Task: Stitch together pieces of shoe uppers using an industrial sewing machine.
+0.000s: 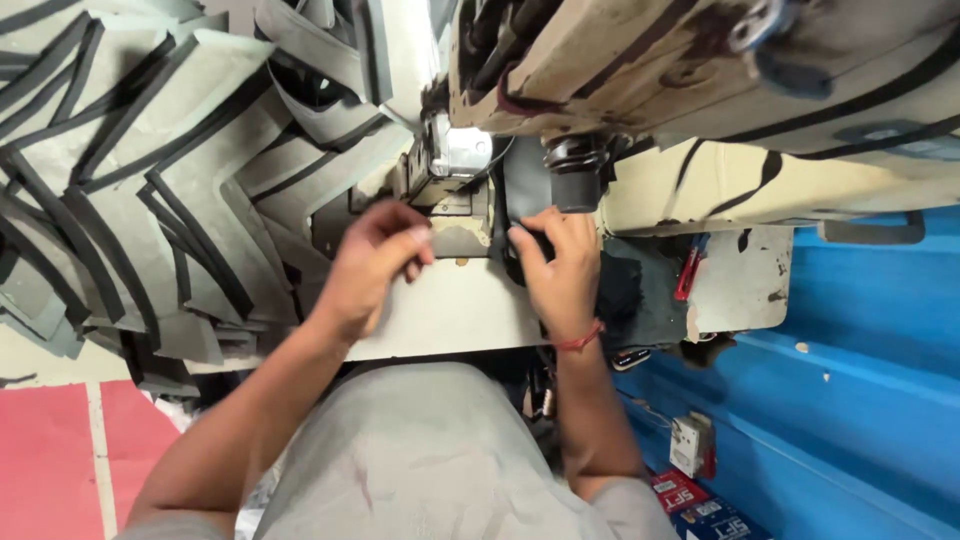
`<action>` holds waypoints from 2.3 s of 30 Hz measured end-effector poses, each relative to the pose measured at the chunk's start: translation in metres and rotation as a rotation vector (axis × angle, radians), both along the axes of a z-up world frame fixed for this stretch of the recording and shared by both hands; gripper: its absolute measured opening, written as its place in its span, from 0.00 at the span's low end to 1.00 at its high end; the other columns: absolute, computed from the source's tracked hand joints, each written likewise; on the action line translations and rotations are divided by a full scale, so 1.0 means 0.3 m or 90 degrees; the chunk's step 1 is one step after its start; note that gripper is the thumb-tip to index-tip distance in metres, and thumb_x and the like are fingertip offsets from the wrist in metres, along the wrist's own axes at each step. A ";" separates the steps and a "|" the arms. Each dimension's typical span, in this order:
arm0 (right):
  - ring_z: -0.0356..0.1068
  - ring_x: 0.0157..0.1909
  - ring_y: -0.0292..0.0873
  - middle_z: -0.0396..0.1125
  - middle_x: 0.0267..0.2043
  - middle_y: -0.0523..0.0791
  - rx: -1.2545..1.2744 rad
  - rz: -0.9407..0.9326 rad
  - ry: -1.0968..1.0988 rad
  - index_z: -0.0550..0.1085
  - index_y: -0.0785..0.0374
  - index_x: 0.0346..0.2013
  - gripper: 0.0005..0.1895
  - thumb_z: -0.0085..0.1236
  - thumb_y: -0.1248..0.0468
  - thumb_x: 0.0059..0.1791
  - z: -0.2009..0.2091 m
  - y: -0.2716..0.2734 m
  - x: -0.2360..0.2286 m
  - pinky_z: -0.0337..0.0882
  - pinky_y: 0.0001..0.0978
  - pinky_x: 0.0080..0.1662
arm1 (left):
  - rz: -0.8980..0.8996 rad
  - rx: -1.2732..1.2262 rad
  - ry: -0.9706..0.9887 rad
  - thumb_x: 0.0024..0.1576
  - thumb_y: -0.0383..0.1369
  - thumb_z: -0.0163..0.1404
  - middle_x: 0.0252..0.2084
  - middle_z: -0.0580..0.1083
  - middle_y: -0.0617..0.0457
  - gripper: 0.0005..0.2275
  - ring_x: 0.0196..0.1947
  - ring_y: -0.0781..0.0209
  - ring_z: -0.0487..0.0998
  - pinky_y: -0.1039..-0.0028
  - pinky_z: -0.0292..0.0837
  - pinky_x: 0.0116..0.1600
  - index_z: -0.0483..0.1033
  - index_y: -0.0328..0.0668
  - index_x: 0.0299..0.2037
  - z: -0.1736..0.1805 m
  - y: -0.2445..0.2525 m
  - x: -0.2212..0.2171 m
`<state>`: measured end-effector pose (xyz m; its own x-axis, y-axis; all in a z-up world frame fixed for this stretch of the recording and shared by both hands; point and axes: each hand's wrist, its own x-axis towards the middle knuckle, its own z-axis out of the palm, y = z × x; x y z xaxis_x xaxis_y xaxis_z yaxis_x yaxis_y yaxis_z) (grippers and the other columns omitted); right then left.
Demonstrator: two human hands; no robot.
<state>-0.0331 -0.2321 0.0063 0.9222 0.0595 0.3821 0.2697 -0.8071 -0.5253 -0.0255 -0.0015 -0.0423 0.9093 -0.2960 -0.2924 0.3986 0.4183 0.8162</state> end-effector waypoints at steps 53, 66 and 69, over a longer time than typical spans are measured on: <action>0.65 0.48 0.50 0.66 0.51 0.48 0.016 0.285 0.024 0.72 0.58 0.62 0.32 0.73 0.70 0.44 0.040 0.267 -0.179 0.65 0.40 0.50 | 0.171 -0.130 -0.018 0.71 0.31 0.43 0.54 0.76 0.47 0.12 0.55 0.62 0.76 0.70 0.69 0.64 0.71 0.31 0.59 0.087 0.188 -0.211; 0.66 0.37 0.36 0.68 0.33 0.43 0.209 0.475 0.382 0.76 0.66 0.42 0.09 0.55 0.62 0.58 0.004 0.228 -0.015 0.67 0.30 0.42 | 0.223 -0.047 -0.132 0.68 0.29 0.43 0.54 0.76 0.48 0.15 0.54 0.57 0.80 0.66 0.74 0.62 0.61 0.36 0.64 0.185 0.182 -0.164; 0.65 0.32 0.32 0.66 0.28 0.39 0.334 0.470 0.655 0.74 0.68 0.39 0.11 0.50 0.62 0.59 0.019 0.232 -0.077 0.67 0.28 0.36 | 0.222 -0.067 -0.124 0.71 0.30 0.43 0.53 0.78 0.46 0.13 0.56 0.61 0.78 0.71 0.70 0.67 0.67 0.34 0.63 0.200 0.228 -0.112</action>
